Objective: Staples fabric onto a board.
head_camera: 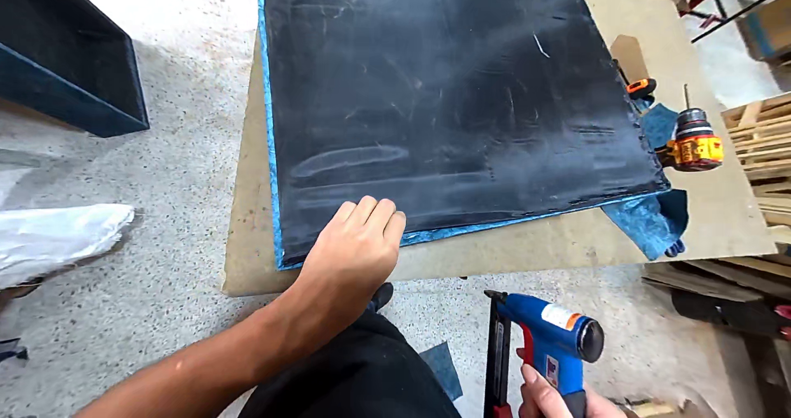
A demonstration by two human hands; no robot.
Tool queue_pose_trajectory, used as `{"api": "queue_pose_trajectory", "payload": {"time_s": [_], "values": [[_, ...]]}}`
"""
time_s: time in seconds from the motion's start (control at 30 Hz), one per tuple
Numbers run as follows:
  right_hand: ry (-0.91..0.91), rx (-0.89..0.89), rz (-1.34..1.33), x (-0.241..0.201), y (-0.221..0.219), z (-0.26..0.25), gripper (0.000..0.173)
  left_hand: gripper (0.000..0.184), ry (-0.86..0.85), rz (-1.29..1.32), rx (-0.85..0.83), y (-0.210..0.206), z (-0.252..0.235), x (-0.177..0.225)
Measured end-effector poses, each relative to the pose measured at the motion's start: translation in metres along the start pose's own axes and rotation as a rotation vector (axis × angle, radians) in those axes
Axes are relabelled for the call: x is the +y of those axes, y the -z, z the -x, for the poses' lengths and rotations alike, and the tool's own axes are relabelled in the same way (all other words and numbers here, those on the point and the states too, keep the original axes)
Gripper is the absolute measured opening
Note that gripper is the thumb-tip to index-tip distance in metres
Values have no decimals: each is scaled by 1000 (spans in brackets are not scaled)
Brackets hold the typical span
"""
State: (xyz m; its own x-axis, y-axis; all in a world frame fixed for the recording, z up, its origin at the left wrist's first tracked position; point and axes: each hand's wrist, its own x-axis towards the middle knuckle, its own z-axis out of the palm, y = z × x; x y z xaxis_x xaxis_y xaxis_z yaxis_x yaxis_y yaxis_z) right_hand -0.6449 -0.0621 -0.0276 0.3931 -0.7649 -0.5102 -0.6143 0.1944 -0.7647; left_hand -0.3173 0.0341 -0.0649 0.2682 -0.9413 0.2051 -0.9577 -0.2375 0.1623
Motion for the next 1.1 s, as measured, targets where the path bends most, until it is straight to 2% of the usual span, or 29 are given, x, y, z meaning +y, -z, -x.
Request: {"api": "queue_pose_trajectory", "payload": {"time_s": [0.13, 0.2, 0.27, 0.37, 0.43, 0.63, 0.7, 0.8, 0.93, 1.1], "values": [[23, 6, 30, -21, -15, -5, 26, 14, 11, 115, 119, -14, -5, -3], [48, 35, 23, -37, -18, -7, 25, 8, 14, 185, 112, -21, -10, -6], [76, 70, 39, -58, -17, -12, 24, 6, -64, 242, 102, -22, -12, -13], [130, 110, 73, -80, -11, -30, 30, 14, -225, 280, 140, -24, -9, -23], [154, 155, 109, -87, -8, -45, 33, 22, -280, 244, 157, -24, -9, -23], [167, 234, 164, -98, -1, -64, 34, 24, -455, 242, 115, -27, -4, -18], [138, 227, 180, -99, -1, -65, 36, 22, -515, 282, 192, -35, 6, -12], [126, 248, 241, -100, -5, -65, 38, 16, -445, 459, 332, -37, 11, -16], [110, 263, 224, -102, -9, -51, 35, 25, -162, 391, 220, -33, 7, -10], [101, 276, 218, -95, -11, -46, 36, 23, -4, 381, 221, -33, 0, -1]]}}
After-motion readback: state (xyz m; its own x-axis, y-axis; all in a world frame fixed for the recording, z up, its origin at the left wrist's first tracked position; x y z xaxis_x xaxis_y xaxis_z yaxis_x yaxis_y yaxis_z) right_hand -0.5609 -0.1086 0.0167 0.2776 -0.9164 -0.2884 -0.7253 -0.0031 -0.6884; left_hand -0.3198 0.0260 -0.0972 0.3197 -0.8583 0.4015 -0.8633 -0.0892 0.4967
